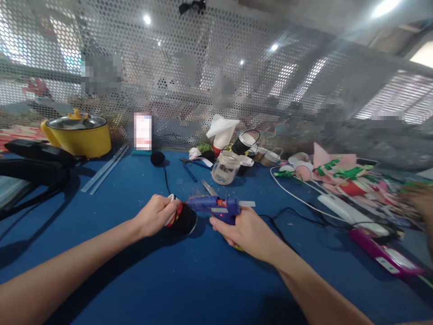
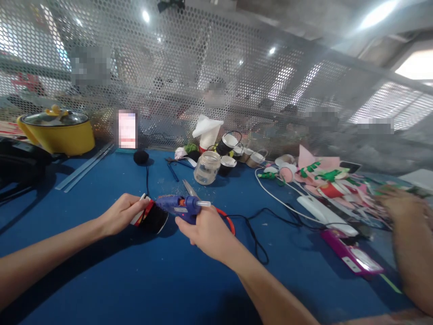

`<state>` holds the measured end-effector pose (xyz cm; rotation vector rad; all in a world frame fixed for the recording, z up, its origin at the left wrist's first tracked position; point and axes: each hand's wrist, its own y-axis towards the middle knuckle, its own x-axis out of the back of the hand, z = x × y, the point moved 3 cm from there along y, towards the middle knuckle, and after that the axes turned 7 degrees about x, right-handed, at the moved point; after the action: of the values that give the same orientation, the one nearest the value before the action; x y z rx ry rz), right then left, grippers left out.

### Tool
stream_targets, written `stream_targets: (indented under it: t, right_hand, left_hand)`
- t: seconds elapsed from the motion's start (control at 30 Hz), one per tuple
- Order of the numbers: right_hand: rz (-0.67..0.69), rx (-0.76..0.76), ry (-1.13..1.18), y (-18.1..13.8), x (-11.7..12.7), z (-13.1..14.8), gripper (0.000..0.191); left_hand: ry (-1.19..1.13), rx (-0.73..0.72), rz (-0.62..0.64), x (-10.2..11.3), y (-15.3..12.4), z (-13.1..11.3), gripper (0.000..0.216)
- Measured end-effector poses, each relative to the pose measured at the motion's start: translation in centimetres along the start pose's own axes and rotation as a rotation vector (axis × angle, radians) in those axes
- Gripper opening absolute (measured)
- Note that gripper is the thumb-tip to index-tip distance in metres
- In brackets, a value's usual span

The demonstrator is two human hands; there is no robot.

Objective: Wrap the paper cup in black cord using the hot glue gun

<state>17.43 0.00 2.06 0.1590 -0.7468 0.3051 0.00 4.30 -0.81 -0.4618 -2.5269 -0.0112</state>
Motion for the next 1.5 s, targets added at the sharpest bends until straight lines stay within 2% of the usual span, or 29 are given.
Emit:
stream_targets:
  t: [1.07,1.33,1.5]
  right_hand:
    - [0.042,-0.013,0.049,0.15,0.25,-0.56,0.024]
    - [0.007,-0.017,0.075,0.16,0.11,-0.6,0.026]
    - [0.006,-0.006,0.067,-0.23,0.1,-0.4,0.024]
  left_hand:
    - [0.094,-0.112,0.007,-0.01,-0.01,-0.16,0.041]
    - [0.081,-0.097,0.019,-0.03,-0.02,-0.13,0.041]
    - [0.068,-0.02,-0.01,-0.08,0.09,0.12,0.04]
